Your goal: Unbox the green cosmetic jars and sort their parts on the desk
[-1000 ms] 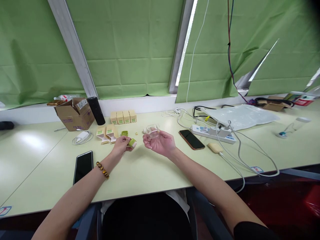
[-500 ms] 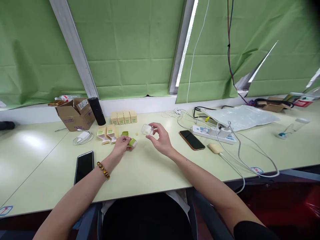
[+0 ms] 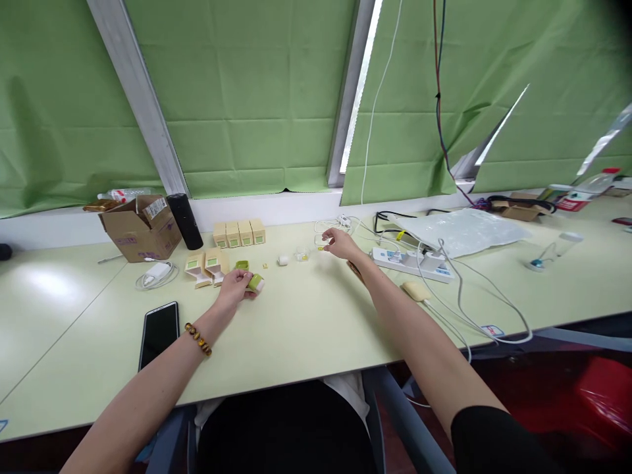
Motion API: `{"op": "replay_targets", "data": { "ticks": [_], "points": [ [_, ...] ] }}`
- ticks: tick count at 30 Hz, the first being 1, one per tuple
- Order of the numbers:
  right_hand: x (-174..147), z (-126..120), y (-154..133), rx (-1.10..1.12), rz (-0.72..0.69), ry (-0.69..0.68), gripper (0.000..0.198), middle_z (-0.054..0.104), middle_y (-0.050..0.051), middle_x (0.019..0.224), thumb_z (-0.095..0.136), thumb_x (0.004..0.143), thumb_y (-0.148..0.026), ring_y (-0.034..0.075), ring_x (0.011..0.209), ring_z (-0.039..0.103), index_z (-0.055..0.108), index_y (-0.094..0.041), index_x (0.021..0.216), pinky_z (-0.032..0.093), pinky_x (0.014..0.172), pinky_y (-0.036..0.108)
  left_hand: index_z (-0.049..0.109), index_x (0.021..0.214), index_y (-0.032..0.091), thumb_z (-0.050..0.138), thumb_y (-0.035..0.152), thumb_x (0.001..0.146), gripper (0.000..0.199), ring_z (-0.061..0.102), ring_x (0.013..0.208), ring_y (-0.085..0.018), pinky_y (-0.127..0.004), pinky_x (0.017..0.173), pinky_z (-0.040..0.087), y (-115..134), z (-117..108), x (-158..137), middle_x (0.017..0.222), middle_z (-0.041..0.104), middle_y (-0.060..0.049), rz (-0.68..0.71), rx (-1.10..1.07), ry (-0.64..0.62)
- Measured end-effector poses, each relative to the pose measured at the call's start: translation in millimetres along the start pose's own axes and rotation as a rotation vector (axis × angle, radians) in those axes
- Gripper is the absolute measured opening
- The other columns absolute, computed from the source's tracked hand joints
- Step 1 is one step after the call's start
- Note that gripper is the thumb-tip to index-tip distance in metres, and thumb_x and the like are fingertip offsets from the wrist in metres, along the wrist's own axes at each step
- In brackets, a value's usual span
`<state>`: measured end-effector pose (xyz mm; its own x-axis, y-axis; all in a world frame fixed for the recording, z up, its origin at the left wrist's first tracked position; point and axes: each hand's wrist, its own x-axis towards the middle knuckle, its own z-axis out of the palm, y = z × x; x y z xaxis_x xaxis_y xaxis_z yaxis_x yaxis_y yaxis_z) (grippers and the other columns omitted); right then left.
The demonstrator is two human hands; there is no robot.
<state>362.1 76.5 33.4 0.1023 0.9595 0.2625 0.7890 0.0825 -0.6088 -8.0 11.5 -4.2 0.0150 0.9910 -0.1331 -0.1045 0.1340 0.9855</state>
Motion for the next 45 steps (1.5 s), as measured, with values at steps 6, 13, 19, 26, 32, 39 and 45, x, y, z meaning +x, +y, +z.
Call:
{"op": "replay_targets", "data": {
  "ticks": [6, 13, 19, 26, 32, 39, 45],
  "points": [
    [24, 13, 17, -0.039, 0.037, -0.168, 0.046, 0.079, 0.011, 0.111, 0.077, 0.062, -0.003, 0.021, 0.092, 0.070, 0.072, -0.014, 0.106, 0.054, 0.085, 0.028, 0.064, 0.087, 0.013, 0.082, 0.032, 0.089, 0.026, 0.071, 0.068, -0.017, -0.028, 0.056, 0.062, 3, 2, -2, 0.084, 0.074, -0.010, -0.002, 0.025, 0.020],
    [32, 25, 21, -0.004, 0.030, -0.284, 0.052, 0.080, 0.012, 0.117, 0.073, 0.061, -0.001, 0.019, 0.090, 0.071, 0.072, -0.013, 0.112, 0.053, 0.072, 0.023, 0.064, 0.088, 0.013, 0.080, 0.032, 0.090, 0.025, 0.070, 0.070, -0.017, -0.028, 0.058, 0.062, 4, 1, -4, 0.087, 0.075, -0.011, 0.003, 0.038, 0.007],
    [32, 29, 20, 0.008, 0.028, -0.293, 0.053, 0.079, 0.012, 0.119, 0.072, 0.061, -0.001, 0.020, 0.091, 0.072, 0.073, -0.015, 0.112, 0.054, 0.073, 0.023, 0.064, 0.088, 0.013, 0.081, 0.033, 0.089, 0.026, 0.071, 0.071, -0.018, -0.029, 0.058, 0.062, 4, 1, -3, 0.088, 0.075, -0.011, -0.003, 0.040, 0.023],
    [28, 27, 16, 0.008, 0.011, -0.261, 0.053, 0.079, 0.013, 0.116, 0.069, 0.061, 0.002, 0.023, 0.093, 0.072, 0.072, -0.013, 0.112, 0.055, 0.082, 0.029, 0.063, 0.089, 0.014, 0.077, 0.032, 0.093, 0.024, 0.071, 0.070, -0.017, -0.028, 0.057, 0.062, 6, 2, -6, 0.087, 0.074, -0.010, -0.001, 0.047, 0.009],
    [11, 14, -5, 0.033, -0.069, -0.072, 0.075, 0.062, 0.016, 0.147, 0.061, 0.066, 0.000, 0.029, 0.121, 0.062, 0.057, -0.017, 0.139, 0.052, 0.103, 0.043, 0.062, 0.087, 0.014, 0.080, 0.032, 0.091, 0.025, 0.072, 0.071, -0.017, -0.028, 0.060, 0.063, 6, 3, -6, 0.086, 0.074, -0.009, -0.017, -0.002, 0.002],
    [-47, 27, -91, 0.376, -0.389, 0.254, 0.037, 0.070, 0.008, 0.117, 0.062, 0.078, -0.014, 0.026, 0.105, 0.064, 0.063, -0.024, 0.114, 0.053, 0.086, 0.041, 0.059, 0.088, 0.013, 0.065, 0.016, 0.099, 0.013, 0.076, 0.077, -0.019, -0.029, 0.064, 0.063, 12, 5, -12, 0.092, 0.076, -0.014, -0.030, -0.197, -0.060],
    [-107, 85, -128, 0.750, -0.247, 0.010, 0.026, 0.069, 0.003, 0.090, 0.070, 0.083, -0.038, 0.020, 0.085, 0.065, 0.064, -0.021, 0.101, 0.048, 0.065, 0.029, 0.055, 0.088, 0.016, 0.077, 0.026, 0.091, 0.024, 0.080, 0.090, -0.025, -0.031, 0.068, 0.064, 13, 6, -16, 0.102, 0.078, -0.014, 0.124, -0.338, -0.182]
  ]
}}
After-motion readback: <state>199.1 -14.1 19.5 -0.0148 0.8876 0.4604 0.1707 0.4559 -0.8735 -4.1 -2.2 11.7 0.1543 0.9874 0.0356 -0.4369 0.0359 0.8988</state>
